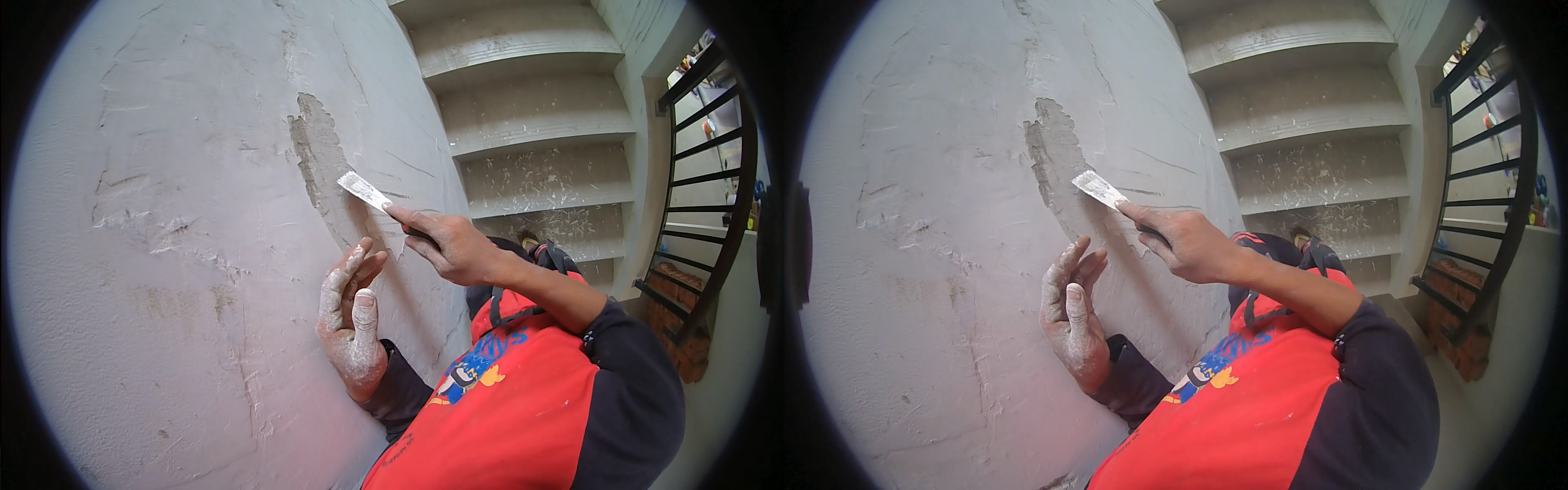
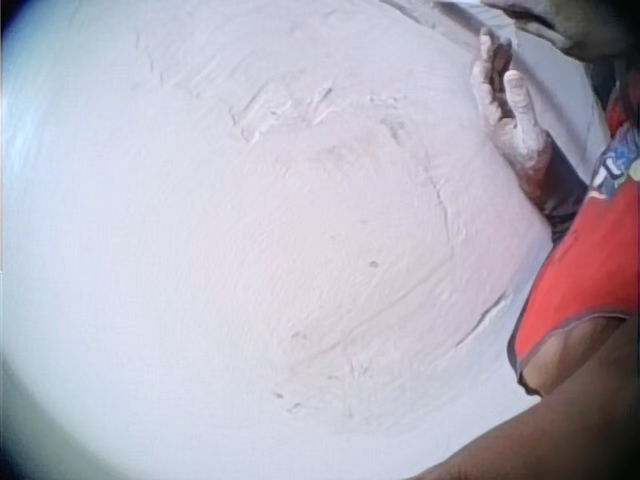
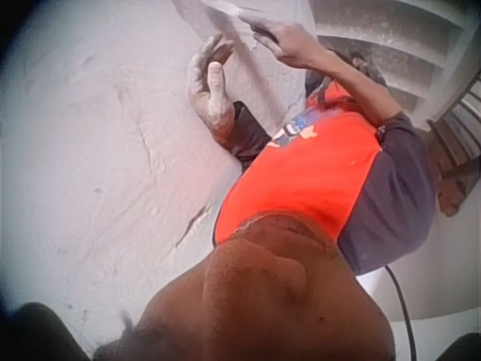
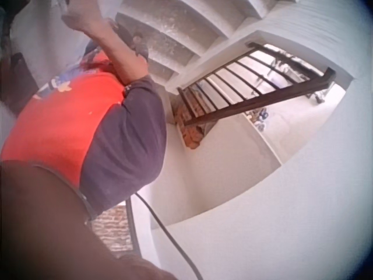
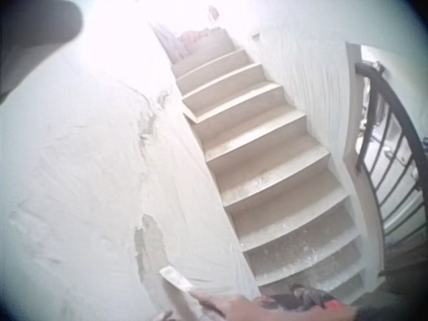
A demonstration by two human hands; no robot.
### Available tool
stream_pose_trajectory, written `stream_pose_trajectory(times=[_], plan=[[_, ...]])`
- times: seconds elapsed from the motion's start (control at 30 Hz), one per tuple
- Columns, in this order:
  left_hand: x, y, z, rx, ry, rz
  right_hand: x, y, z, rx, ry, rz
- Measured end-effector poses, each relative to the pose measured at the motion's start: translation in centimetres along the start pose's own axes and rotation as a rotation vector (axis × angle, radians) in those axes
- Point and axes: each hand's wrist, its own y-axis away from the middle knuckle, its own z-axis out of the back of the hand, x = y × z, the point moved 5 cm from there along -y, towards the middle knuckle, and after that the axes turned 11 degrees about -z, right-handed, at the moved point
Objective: The person uses a putty knife to apply and smooth plaster onto a vertical wall surface. They repeatedly scrape the tool against the wall to fill a vertical gap and blend the material into the surrounding area.
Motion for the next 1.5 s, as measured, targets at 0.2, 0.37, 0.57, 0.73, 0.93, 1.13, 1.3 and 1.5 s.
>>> stream_pose_trajectory(times=[0.2,0.37,0.57,0.73,0.93,1.13,1.3,1.5], plan=[[-0.2,0.3,-0.1,-0.002,0.004,0.002,0.0,-1.4,-0.1,-0.011,-0.024,-0.045],[-0.2,0.4,0.0,-0.004,0.006,-0.003,0.0,-2.1,0.3,0.009,-0.064,-0.092],[0.2,0.3,-0.2,-0.015,0.025,0.019,-0.9,-2.2,0.4,0.029,-0.029,-0.158],[-0.3,-0.4,-0.3,0.007,0.0,-0.008,-1.9,-3.0,0.3,-0.097,0.029,-0.095],[-0.1,0.0,-0.4,0.007,-0.017,-0.013,-1.2,-1.7,0.8,-0.029,0.112,-0.1],[-0.2,0.0,-0.5,-0.007,0.027,-0.003,-0.2,-2.7,1.8,0.02,0.202,-0.269],[-0.5,-0.4,-0.4,0.01,-0.005,-0.015,0.7,-3.1,1.7,0.053,0.168,-0.272],[-0.4,0.1,-0.4,-0.002,-0.027,0.003,0.7,-2.3,1.2,0.004,0.143,-0.159]])
